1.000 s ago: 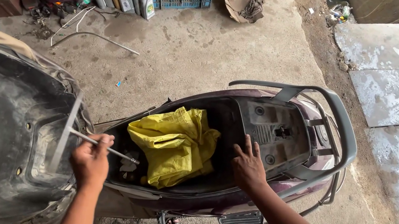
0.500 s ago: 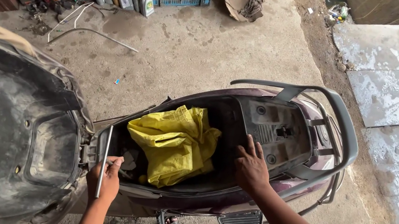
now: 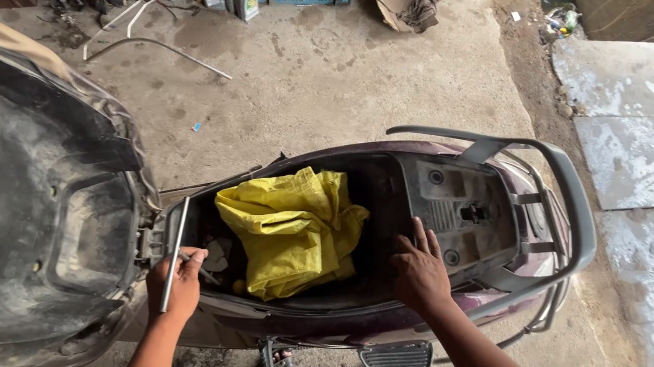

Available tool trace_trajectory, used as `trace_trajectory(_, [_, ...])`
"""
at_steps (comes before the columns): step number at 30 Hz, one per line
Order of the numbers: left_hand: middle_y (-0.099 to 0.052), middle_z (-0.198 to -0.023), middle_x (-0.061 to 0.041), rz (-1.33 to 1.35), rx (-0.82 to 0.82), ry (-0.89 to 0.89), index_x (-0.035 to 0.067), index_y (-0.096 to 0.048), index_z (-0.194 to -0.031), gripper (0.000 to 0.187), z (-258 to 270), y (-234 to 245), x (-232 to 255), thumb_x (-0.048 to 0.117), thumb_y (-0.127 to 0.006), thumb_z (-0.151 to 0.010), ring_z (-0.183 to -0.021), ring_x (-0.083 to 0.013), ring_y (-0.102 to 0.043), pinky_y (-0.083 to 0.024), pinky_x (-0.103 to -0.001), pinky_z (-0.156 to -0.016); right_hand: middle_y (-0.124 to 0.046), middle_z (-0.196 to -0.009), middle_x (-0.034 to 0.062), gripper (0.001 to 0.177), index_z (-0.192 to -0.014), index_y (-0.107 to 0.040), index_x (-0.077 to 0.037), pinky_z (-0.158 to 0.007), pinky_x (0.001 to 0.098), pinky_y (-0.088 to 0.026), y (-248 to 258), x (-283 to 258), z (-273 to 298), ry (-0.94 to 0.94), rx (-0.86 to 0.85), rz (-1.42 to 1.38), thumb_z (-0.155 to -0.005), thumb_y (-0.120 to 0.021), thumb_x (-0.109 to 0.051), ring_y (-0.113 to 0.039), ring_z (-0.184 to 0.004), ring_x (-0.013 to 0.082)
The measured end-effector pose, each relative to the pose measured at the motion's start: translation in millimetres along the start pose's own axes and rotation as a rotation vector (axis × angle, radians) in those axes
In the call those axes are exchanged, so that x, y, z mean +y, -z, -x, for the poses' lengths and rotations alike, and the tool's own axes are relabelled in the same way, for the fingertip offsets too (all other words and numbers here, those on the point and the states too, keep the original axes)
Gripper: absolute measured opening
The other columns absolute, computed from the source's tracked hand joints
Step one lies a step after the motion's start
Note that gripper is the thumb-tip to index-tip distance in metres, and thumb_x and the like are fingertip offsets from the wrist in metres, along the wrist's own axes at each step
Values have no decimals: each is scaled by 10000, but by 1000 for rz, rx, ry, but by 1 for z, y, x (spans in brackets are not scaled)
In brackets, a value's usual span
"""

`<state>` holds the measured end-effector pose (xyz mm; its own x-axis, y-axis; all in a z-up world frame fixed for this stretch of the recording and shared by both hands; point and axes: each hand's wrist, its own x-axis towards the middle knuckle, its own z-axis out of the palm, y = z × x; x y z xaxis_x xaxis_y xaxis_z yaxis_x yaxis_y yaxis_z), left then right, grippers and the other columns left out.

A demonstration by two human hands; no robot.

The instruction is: The recorder is repairing a scooter, working on components under the seat and near the engine.

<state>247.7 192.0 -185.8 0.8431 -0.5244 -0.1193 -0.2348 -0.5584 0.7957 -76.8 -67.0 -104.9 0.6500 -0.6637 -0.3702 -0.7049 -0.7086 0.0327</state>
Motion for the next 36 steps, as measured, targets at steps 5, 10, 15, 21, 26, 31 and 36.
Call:
trace_trajectory(5, [-789,-902,-89,-7,-12,-26,100,-782,-1029,241,-5,-4,-3,315,-683,-979,-802,-234,-754,-560,-352,-709,-384,-1593,30,174,-1013,-803,-210,-1293,474,-24,-13,2,-4,0,-5,7,-899,-679,-252,-3,-1587,318])
trace_trajectory(10, [-789,-921,-88,1,-2,-59,88,-778,-1014,240,-5,-5,-1,308,-687,-980,-825,-232,-755,-563,-348,-726,-370,-1602,20,261,-1079,-771,-157,-1290,454,-17,15,-9,4,-29,-91,65,-881,-725,-320,20,-1591,320])
trace_trajectory(15, [-795,-932,-88,54,2,-38,66,-767,-1010,216,-2,-1,-4,262,-684,-978,-826,-216,-765,-572,-330,-730,-369,-1587,32,217,-1039,-777,-170,-1281,513,-18,8,-15,-1,-43,-96,114,-877,-707,-296,20,-1578,350])
trace_trajectory(21, [-798,-946,-89,53,12,-23,64,-771,-1017,220,-3,3,-5,262,-681,-986,-846,-200,-770,-575,-323,-732,-407,-1574,21,185,-922,-790,-151,-1272,564,-50,-4,-13,-6,-32,-48,156,-922,-612,-201,-15,-1587,381])
trace_trajectory(26, [-805,-945,-82,46,3,18,72,-778,-1021,233,-1,9,-2,278,-677,-984,-837,-196,-770,-577,-321,-735,-423,-1564,13,196,-848,-783,-145,-1277,566,-59,2,-16,-3,-32,-45,141,-911,-601,-178,-34,-1591,374])
trace_trajectory(31, [-807,-955,-66,67,0,17,76,-777,-1022,241,-3,10,-9,289,-672,-983,-842,-178,-771,-580,-314,-735,-402,-1582,26,235,-769,-776,-121,-1275,580,-53,12,-20,-3,-19,-81,164,-923,-607,-175,-32,-1581,405])
trace_trajectory(36, [-801,-951,-67,37,-7,38,90,-784,-1025,243,-6,7,-11,305,-676,-991,-830,-195,-762,-570,-330,-707,-354,-1578,110,294,-985,-735,-83,-1260,535,-66,8,-7,-3,47,-85,156,-858,-725,-348,-19,-1556,408])
